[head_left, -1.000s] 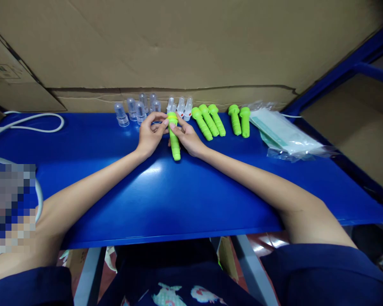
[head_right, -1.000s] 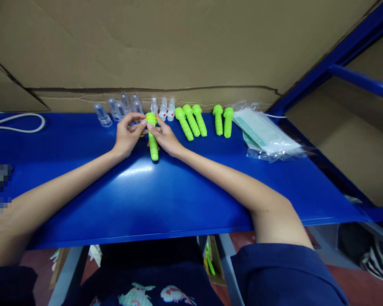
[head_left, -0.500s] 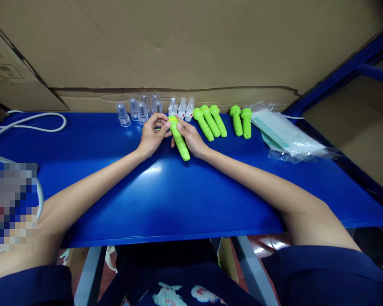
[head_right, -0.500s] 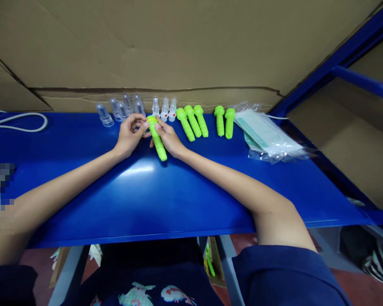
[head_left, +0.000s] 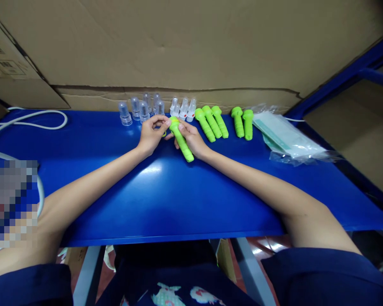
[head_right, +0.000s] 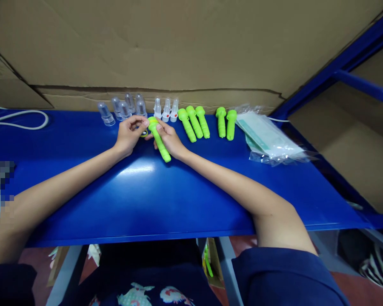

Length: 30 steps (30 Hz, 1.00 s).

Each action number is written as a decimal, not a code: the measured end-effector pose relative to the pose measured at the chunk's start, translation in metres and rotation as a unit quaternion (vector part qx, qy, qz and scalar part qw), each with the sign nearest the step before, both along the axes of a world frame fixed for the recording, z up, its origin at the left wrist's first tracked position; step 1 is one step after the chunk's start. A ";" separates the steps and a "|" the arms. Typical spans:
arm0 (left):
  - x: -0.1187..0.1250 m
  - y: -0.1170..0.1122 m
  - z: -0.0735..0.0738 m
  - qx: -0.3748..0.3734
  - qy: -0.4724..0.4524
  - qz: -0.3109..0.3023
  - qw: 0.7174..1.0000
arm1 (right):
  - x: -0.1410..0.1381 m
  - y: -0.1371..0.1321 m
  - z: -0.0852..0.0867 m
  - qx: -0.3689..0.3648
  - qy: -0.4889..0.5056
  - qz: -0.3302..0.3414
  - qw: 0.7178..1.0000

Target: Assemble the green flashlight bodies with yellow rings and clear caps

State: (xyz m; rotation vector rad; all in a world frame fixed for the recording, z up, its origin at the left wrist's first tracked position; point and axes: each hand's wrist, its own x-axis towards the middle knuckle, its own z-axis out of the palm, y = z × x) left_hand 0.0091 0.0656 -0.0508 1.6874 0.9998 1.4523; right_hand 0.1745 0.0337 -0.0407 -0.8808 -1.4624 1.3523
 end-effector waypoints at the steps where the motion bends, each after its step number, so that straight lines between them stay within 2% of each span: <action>1: 0.000 0.000 0.001 0.001 0.002 0.003 1.000 | 0.000 -0.001 0.000 -0.003 -0.003 0.000 1.000; 7: -0.003 -0.001 0.003 0.010 0.033 0.015 0.999 | -0.001 -0.002 0.000 -0.002 -0.012 -0.018 1.000; 17: -0.001 0.002 -0.001 0.065 0.089 0.011 0.994 | 0.004 0.002 -0.011 0.059 -0.013 -0.002 0.998; 21: -0.001 0.004 -0.005 0.103 0.102 0.013 0.989 | 0.002 0.002 -0.009 0.068 -0.023 -0.009 0.997; 25: -0.001 0.007 -0.009 0.101 0.109 0.012 0.989 | 0.000 0.002 -0.008 0.061 -0.020 -0.031 0.997; 30: -0.003 0.004 -0.008 0.135 0.109 0.015 0.985 | -0.003 0.001 -0.006 0.072 -0.018 -0.031 0.997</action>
